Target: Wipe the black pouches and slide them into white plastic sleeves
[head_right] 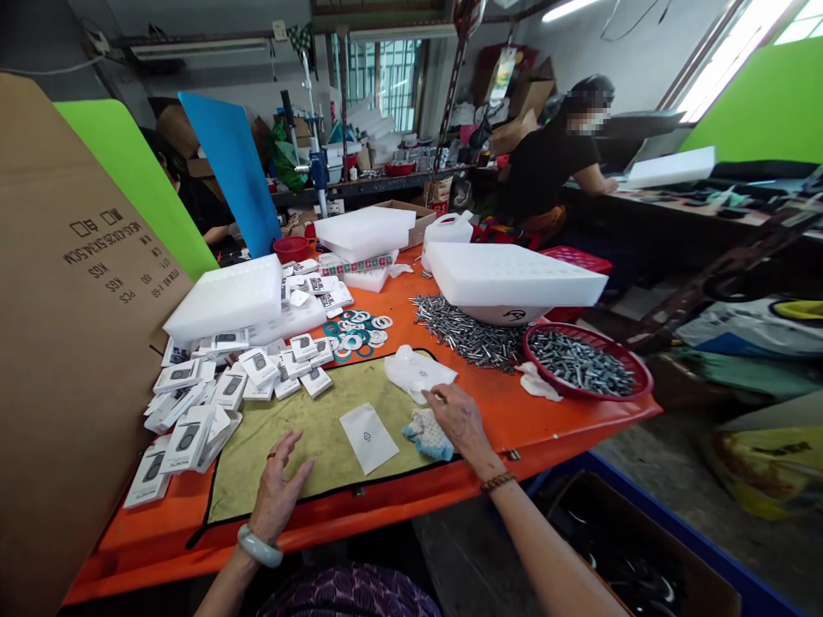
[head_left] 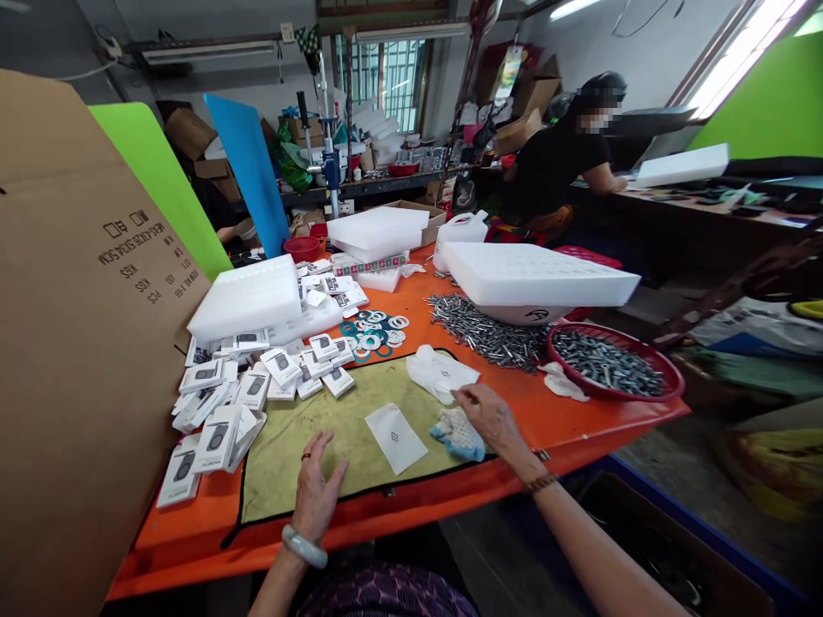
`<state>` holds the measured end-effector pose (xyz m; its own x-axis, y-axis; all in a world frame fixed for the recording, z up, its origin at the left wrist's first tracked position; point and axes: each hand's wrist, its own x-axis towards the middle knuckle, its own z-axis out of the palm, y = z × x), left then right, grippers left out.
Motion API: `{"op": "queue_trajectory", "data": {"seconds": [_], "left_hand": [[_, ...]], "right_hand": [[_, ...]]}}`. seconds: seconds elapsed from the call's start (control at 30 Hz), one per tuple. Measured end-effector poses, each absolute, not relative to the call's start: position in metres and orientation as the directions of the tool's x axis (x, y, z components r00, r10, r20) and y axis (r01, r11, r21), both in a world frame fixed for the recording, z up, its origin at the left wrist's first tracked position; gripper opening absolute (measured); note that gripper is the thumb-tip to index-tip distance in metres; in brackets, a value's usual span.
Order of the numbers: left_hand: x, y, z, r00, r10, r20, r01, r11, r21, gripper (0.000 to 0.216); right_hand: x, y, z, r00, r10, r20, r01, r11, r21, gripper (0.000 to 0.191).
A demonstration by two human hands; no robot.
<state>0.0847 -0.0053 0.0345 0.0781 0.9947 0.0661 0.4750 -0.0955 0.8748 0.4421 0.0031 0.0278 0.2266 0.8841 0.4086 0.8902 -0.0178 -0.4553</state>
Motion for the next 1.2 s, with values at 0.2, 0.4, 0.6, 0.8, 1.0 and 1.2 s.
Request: {"op": "queue_trajectory", "data": {"seconds": [0.2, 0.4, 0.6, 0.8, 1.0, 1.2], "left_hand": [[0.087, -0.015, 0.047, 0.01, 0.996, -0.09, 0.27, 0.084, 0.959, 0.052], [0.094, -0.019, 0.055, 0.068, 0.967, -0.244, 0.074, 0.239, 0.968, 0.057], [0.103, -0.018, 0.054, 0.153, 0.951, -0.269, 0.053, 0.264, 0.963, 0.052], [0.12, -0.018, 0.066, 0.203, 0.932, -0.301, 0.039, 0.299, 0.953, 0.051], [0.149, -0.003, 0.072, 0.293, 0.813, -0.503, -0.129, 0.555, 0.822, 0.065], [0.173, 0.004, 0.074, 0.402, 0.764, -0.505, -0.407, 0.643, 0.648, 0.064]], "right_hand": [[0.443, 0.034, 0.049, 0.177, 0.874, 0.453, 0.942, -0.017, -0.336, 0.025], [0.425, 0.041, 0.047, -0.02, 0.95, 0.311, 0.992, 0.058, -0.114, 0.022], [0.444, 0.046, 0.042, 0.246, 0.91, 0.333, 0.963, -0.19, -0.191, 0.034], [0.455, 0.062, 0.042, 0.378, 0.903, 0.201, 0.852, -0.255, -0.458, 0.015], [0.427, 0.058, 0.077, 0.388, 0.901, 0.197, 0.748, -0.183, -0.638, 0.018], [0.362, 0.027, 0.105, 0.313, 0.94, 0.135, 0.526, -0.053, -0.849, 0.016]]}}
